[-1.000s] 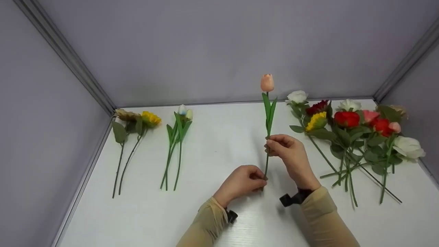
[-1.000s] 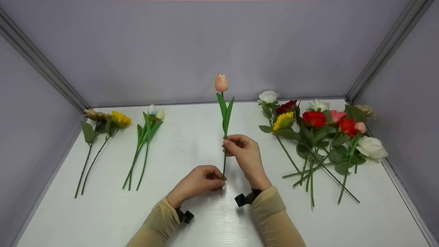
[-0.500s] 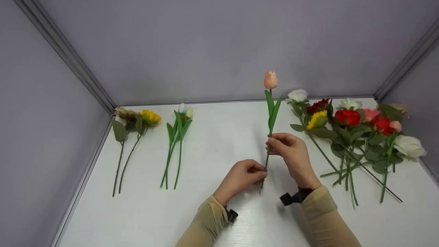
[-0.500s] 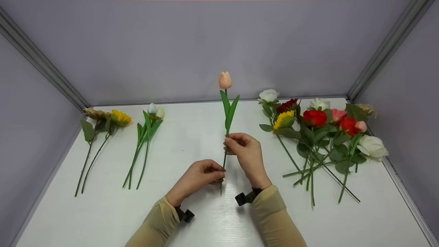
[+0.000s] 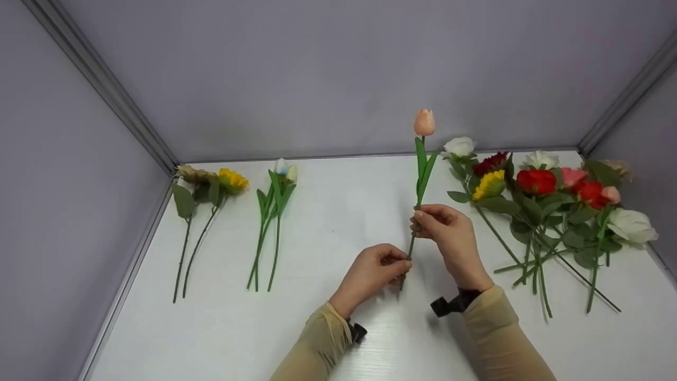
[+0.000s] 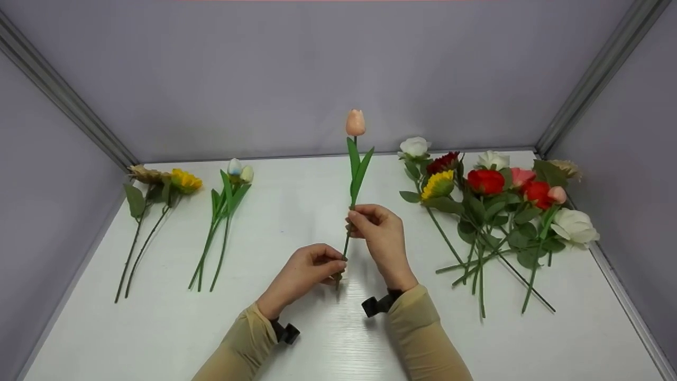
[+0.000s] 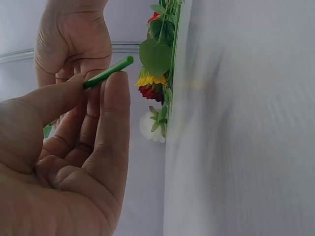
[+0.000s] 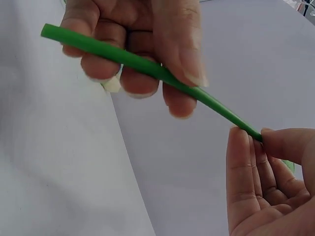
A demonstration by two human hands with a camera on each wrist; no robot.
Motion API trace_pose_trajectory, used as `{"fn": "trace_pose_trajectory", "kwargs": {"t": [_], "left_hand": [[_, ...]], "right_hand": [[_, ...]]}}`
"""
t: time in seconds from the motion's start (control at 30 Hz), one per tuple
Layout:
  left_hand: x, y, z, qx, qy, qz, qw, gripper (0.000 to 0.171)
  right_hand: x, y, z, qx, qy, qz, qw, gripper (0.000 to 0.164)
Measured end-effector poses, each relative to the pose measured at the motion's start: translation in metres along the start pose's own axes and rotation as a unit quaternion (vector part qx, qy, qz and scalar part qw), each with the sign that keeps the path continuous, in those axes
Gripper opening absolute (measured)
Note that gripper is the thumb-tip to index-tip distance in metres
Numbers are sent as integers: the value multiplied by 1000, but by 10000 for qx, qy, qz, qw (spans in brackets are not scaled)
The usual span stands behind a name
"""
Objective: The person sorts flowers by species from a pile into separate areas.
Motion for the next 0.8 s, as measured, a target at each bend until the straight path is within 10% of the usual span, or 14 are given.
{"fn": "trace_pose_trajectory", "kwargs": {"t": [0.3, 0.5, 0.63, 0.8], "left_hand": [[3, -15, 2, -653, 190, 164, 9975, 7], [13, -73, -4, -1444, -62, 413, 9886, 7], [24, -130, -8, -2164, -313, 732, 9731, 9], [40, -198, -7, -3098, -622, 1109, 9423, 9]], "right_hand": [[-3, 13, 14, 165, 57, -170, 9997, 43], [0, 44, 22, 1478, -275, -806, 9853, 34], [7, 72, 18, 2803, -1176, -1252, 9444, 29], [29, 121, 5, 3973, -2681, -1981, 8550, 37]]}}
Point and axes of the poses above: each hand's wrist, its own x-axis away from the middle knuckle, its own y-axis out of the palm, z = x × y, the point moved 9 cm from there along -x, towards the middle knuckle, and after that the axes turned 9 degrees about z, right-handed, at the moved point
